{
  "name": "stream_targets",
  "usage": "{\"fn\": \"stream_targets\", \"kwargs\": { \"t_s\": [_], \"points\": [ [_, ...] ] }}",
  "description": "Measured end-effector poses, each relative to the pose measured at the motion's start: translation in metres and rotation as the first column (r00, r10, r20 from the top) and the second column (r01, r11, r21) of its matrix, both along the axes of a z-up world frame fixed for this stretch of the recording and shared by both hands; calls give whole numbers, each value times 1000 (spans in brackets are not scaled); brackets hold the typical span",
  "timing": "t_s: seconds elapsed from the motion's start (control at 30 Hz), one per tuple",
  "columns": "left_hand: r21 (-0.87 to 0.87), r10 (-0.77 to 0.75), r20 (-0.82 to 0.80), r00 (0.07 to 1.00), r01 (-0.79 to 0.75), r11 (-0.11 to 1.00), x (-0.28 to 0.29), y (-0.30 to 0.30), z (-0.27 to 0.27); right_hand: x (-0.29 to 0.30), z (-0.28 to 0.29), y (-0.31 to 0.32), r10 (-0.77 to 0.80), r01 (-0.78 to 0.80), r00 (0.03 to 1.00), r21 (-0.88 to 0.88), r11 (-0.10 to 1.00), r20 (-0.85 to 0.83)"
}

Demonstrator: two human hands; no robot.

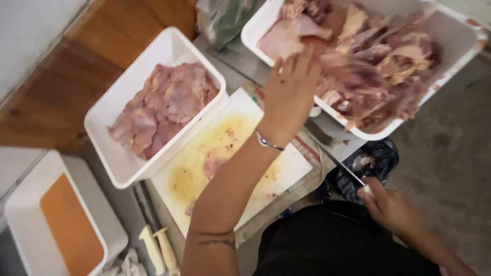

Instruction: Deboning raw chicken legs at a professional pace using a knife on a cutting board.

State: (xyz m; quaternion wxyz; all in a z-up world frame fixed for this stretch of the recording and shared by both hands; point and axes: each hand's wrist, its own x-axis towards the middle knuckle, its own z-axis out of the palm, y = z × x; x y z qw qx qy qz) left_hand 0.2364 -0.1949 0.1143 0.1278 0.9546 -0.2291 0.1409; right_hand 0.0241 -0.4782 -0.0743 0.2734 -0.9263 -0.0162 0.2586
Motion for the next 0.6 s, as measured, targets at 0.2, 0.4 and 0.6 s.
{"fn": "stream_targets", "kwargs": {
  "t_s": [0.2,0.4,0.6],
  "points": [
    [365,161,-366,916,-17,931,-86,84,-99,27,42,21,57,-57,991,7,998,-123],
    [364,493,-330,805,-373,853,-182,161,-143,52,36,58,305,-413,819,131,901,486],
    [214,596,-55,801,-574,791,-207,176,-113,92,68,120,386,-386,922,-80,919,-21]
  ]
}}
